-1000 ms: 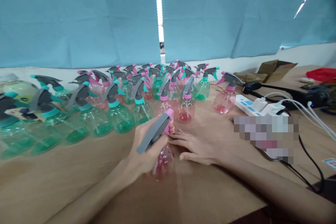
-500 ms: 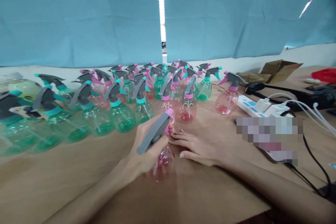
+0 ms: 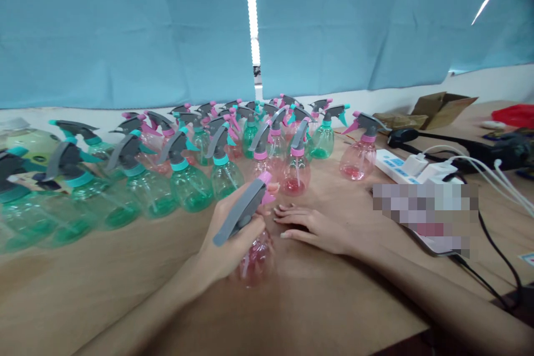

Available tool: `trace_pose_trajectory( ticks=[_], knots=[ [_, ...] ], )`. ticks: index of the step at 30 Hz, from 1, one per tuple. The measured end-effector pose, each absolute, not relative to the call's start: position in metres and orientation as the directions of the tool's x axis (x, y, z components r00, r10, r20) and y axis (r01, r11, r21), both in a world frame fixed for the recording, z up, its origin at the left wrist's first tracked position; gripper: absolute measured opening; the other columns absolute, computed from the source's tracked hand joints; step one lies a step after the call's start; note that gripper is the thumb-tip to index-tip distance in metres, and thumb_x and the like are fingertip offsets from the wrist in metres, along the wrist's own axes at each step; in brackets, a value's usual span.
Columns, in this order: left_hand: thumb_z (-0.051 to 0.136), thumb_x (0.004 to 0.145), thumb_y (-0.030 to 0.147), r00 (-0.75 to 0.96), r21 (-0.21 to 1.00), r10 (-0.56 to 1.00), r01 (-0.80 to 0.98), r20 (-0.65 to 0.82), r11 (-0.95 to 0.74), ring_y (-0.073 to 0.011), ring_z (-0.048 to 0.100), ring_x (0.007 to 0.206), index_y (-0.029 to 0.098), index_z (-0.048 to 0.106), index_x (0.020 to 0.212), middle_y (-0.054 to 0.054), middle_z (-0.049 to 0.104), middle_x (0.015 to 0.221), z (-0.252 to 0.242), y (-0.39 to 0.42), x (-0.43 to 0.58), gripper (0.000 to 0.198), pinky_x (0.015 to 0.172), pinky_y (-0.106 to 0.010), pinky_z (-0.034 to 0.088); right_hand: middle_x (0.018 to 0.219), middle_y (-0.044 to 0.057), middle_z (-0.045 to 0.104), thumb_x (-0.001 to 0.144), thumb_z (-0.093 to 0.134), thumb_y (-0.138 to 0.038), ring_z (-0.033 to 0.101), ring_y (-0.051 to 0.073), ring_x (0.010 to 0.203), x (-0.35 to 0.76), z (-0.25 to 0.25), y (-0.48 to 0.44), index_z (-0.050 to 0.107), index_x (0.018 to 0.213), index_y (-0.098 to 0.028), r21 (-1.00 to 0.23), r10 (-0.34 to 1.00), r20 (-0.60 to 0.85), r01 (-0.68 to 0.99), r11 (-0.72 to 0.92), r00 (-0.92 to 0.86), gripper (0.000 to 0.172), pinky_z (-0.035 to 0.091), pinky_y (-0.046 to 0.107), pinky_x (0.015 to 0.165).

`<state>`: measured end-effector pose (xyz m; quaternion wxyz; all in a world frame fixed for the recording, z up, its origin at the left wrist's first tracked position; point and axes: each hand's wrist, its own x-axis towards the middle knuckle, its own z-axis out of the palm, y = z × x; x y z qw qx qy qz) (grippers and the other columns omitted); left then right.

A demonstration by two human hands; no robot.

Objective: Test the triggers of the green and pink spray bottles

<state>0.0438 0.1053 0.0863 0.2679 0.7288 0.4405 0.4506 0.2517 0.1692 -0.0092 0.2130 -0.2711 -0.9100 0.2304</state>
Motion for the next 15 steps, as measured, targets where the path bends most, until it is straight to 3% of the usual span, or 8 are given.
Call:
trace_pose_trajectory(
  ticks=[10,15],
  knots=[
    [0.048,0.073,0.02,0.214,0.807,0.895,0.389,0.391,-0.445,-0.0137,0.049,0.057,0.024,0.062,0.094,0.002,0.056,0.069,0.0883,0.1043,0.044,0.026,0.054,-0.027,0.039,0.145,0.007,0.044,0.091,0.051,-0.05,0.036,0.023,0.136,0.2571,-0.0119,0.166,0.048,0.137,-0.023,-0.49,0.598,0.24,0.436,0.754,-0.765,0.053,0.031,0.044,0.112],
    [0.049,0.071,0.023,0.164,0.807,0.901,0.404,0.4,-0.432,-0.0142,0.051,0.056,0.023,0.057,0.075,0.003,0.057,0.066,0.0874,0.1037,0.0456,0.008,0.053,-0.027,0.041,0.147,0.008,0.041,0.091,0.049,-0.053,0.036,0.023,0.137,0.261,-0.01,0.1654,0.047,0.138,-0.021,-0.481,0.61,0.199,0.465,0.743,-0.767,0.057,0.03,0.044,0.113]
  ],
)
